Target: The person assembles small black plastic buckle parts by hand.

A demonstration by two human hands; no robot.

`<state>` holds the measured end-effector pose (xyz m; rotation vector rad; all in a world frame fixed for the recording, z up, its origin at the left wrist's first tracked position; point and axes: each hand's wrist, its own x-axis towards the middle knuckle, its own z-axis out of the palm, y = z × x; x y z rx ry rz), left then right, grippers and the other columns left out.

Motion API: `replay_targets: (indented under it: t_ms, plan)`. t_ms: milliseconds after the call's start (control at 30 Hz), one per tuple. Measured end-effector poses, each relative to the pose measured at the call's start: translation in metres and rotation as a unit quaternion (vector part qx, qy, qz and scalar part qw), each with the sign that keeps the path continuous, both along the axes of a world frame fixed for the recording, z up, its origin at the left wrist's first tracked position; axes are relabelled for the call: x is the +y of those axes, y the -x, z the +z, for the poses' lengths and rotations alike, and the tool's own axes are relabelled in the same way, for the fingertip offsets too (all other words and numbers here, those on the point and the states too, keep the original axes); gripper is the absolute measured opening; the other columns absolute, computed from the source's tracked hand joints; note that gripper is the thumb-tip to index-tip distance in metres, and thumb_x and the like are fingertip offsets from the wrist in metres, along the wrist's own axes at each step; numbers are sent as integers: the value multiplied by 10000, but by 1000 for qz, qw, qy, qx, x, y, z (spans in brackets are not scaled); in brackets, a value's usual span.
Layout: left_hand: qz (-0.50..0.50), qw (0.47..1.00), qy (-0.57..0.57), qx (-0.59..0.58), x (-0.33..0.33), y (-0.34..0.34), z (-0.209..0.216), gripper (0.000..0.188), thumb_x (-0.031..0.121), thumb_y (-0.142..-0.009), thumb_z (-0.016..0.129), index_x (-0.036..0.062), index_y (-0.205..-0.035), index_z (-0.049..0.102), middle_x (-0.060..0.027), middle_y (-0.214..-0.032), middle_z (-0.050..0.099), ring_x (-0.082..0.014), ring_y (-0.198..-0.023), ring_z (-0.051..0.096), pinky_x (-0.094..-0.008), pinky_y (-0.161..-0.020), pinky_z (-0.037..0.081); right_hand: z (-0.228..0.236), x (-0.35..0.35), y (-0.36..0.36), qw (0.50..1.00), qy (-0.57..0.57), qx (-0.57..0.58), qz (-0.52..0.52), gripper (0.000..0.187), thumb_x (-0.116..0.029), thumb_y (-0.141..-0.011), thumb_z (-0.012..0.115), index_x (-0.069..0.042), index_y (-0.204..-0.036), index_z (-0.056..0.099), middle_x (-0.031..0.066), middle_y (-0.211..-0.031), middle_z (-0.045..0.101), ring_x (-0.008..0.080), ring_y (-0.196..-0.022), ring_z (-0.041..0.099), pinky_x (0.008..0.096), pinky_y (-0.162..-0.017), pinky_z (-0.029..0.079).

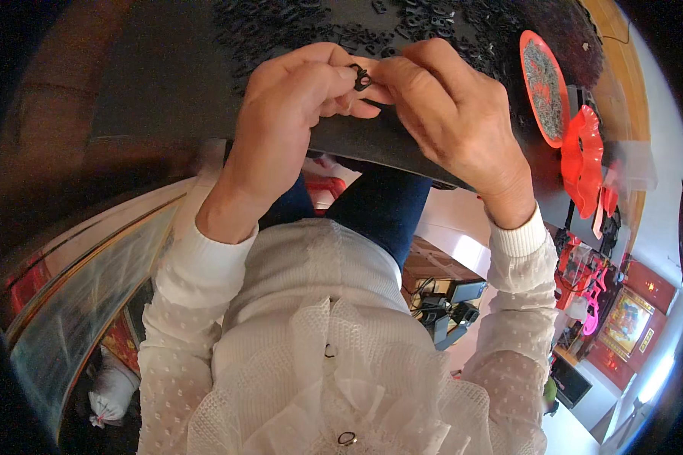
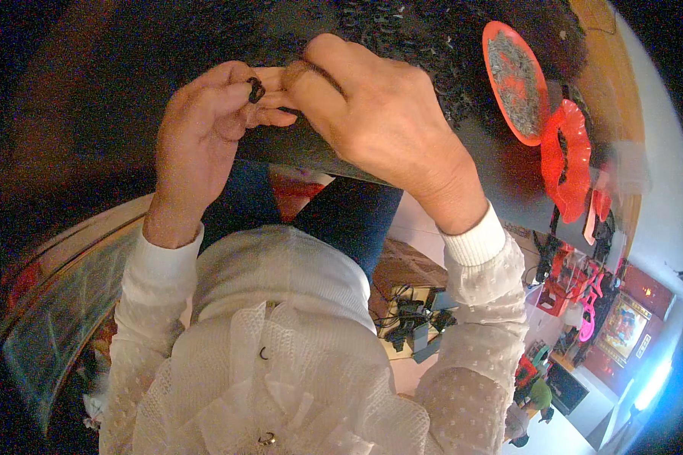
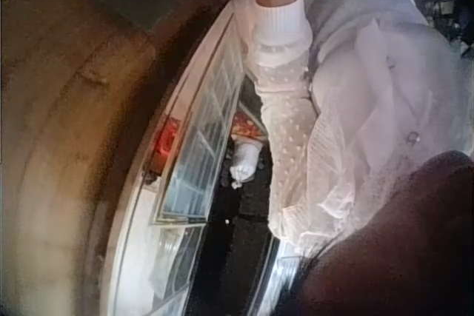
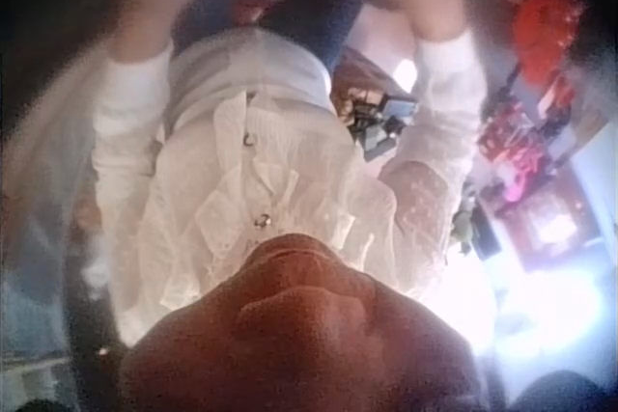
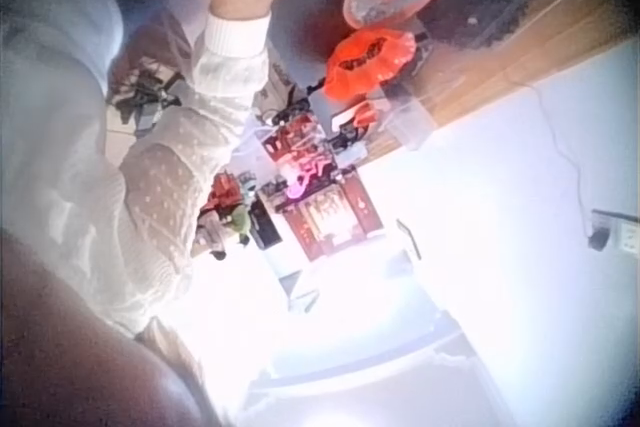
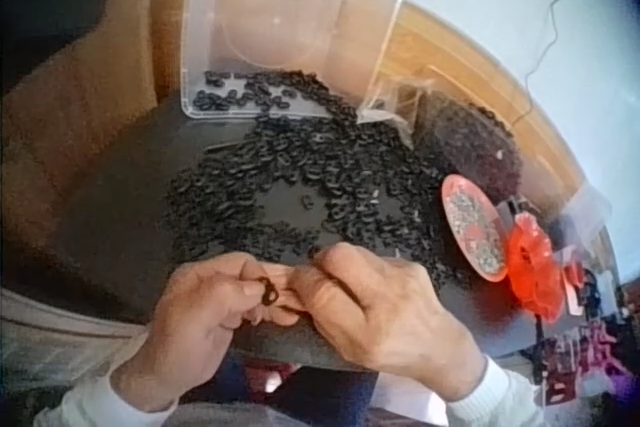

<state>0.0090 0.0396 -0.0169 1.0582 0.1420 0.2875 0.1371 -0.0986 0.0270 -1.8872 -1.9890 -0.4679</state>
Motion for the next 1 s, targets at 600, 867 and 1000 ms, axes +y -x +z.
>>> replay_targets:
  t_ms: [600,867,1000]
  plan:
    - [23,997,-62,-34,-5,-1,-4,319,167,-869,441,-36,-984,658,-107,-917,662,-145,-864,619,-264,-808,471,19,-2,29,808,-9,576,-123,108,-69,-891,618,20,-950,603,13,-799,606,39,-585,498,171,-509,369]
    - [49,988,-137,-52,-10,-1,-7,252,136,-878,474,-45,-938,640,-79,-949,630,-140,-849,604,-249,-784,464,15,-4,26,740,-13,661,-124,179,-161,-911,607,14,-945,605,5,-728,570,21,-515,407,165,-452,270]
    - [66,977,-189,-75,-9,0,-11,163,104,-877,495,-17,-850,600,-37,-844,579,-92,-731,538,-226,-678,431,8,-3,26,690,-42,714,-113,193,-164,-914,602,22,-960,616,-3,-702,545,18,-496,356,172,-438,239]
